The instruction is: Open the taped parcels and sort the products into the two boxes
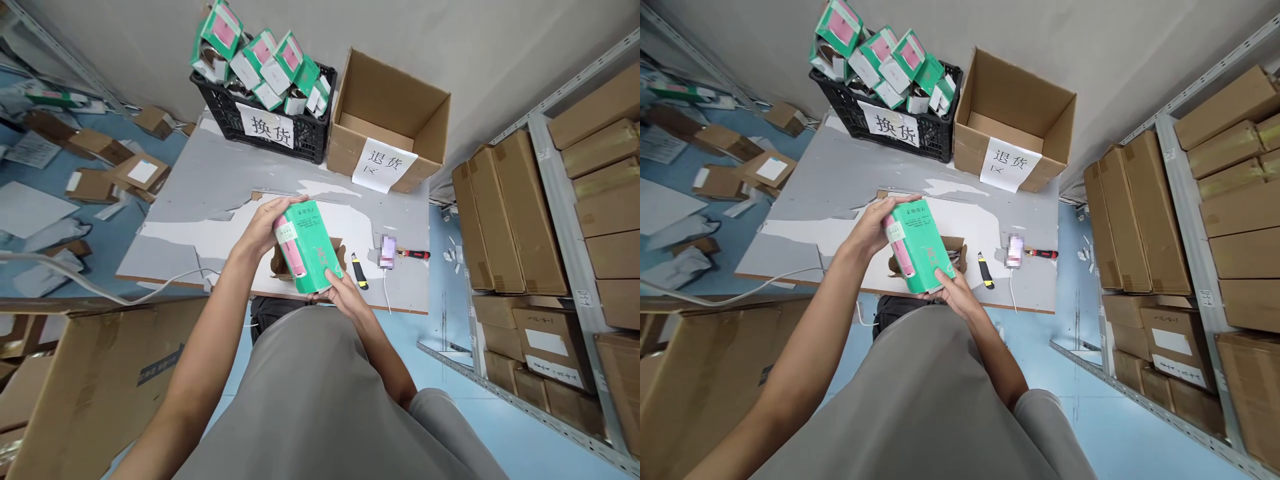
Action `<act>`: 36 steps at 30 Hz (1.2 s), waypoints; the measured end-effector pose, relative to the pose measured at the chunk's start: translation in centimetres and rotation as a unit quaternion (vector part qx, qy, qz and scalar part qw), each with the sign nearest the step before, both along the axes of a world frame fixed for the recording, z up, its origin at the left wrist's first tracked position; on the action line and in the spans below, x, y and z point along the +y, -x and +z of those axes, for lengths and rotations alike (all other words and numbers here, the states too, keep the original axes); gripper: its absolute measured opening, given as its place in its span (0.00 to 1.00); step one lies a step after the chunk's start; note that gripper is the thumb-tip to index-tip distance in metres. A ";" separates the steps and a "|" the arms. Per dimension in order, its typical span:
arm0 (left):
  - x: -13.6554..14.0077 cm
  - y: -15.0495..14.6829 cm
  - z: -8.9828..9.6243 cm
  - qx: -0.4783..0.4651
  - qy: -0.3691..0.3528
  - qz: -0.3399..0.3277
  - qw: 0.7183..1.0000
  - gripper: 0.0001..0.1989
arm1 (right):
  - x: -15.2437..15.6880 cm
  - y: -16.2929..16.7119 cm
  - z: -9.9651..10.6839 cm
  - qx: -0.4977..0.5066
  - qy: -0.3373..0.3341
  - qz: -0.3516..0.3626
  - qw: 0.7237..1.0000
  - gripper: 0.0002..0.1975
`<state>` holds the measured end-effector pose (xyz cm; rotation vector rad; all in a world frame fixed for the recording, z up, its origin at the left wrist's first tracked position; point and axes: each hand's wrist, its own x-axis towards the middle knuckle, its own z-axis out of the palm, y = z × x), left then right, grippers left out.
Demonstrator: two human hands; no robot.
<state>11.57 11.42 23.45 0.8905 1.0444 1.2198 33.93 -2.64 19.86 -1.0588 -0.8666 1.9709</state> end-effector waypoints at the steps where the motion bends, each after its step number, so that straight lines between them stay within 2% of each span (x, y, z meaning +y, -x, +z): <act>1: 0.0 0.2 -0.2 -0.027 -0.004 -0.011 1.000 0.40 | -0.1 0.1 0.0 0.026 0.020 0.007 0.999 0.42; 4: -0.3 0.0 -0.7 -0.066 -0.001 -0.024 0.998 0.39 | -0.3 0.4 0.1 0.061 0.056 0.010 0.996 0.38; 8: -0.5 -0.6 -1.1 -0.054 0.030 0.000 0.998 0.37 | -0.1 0.5 0.1 0.056 0.056 0.026 0.996 0.41; 11: -0.3 -0.7 -1.1 -0.033 0.038 0.033 0.998 0.34 | 0.1 0.1 0.4 -0.008 0.024 0.022 0.999 0.45; 13: -0.1 -0.6 -1.0 -0.017 0.042 0.052 0.998 0.33 | 0.2 -0.5 0.8 -0.101 -0.030 -0.020 0.994 0.46; 16: 0.3 -0.6 -1.0 0.008 0.050 0.094 0.994 0.31 | 0.0 -1.1 1.6 -0.278 -0.134 -0.081 0.948 0.46; 19: 0.6 -1.0 -1.4 0.031 0.060 0.144 0.987 0.28 | -0.6 -0.8 1.7 -0.407 -0.211 -0.043 0.888 0.53; 21: 0.6 -1.5 -1.7 0.047 0.068 0.159 0.984 0.27 | -0.9 -0.1 1.2 -0.457 -0.247 0.000 0.855 0.53; 23: 0.5 -2.0 -2.1 0.063 0.075 0.161 0.982 0.26 | -1.2 0.6 0.4 -0.494 -0.267 0.026 0.827 0.47; 27: 0.1 -2.8 -2.4 0.083 0.072 0.161 0.981 0.26 | -1.3 1.5 -1.2 -0.532 -0.287 0.036 0.796 0.39; 30: -0.3 -2.9 -2.4 0.098 0.060 0.143 0.983 0.27 | -1.1 1.5 -1.7 -0.531 -0.301 0.028 0.792 0.39; 32: -0.5 -2.7 -2.2 0.124 0.054 0.123 0.983 0.28 | -1.0 1.4 -1.7 -0.518 -0.297 0.025 0.802 0.39; 34: -0.5 -2.3 -1.9 0.154 0.048 0.106 0.981 0.30 | -0.8 1.2 -1.6 -0.487 -0.282 0.018 0.826 0.40; 36: -0.4 -1.7 -1.5 0.174 0.032 0.092 0.980 0.32 | -0.4 1.1 -1.4 -0.426 -0.253 -0.003 0.869 0.41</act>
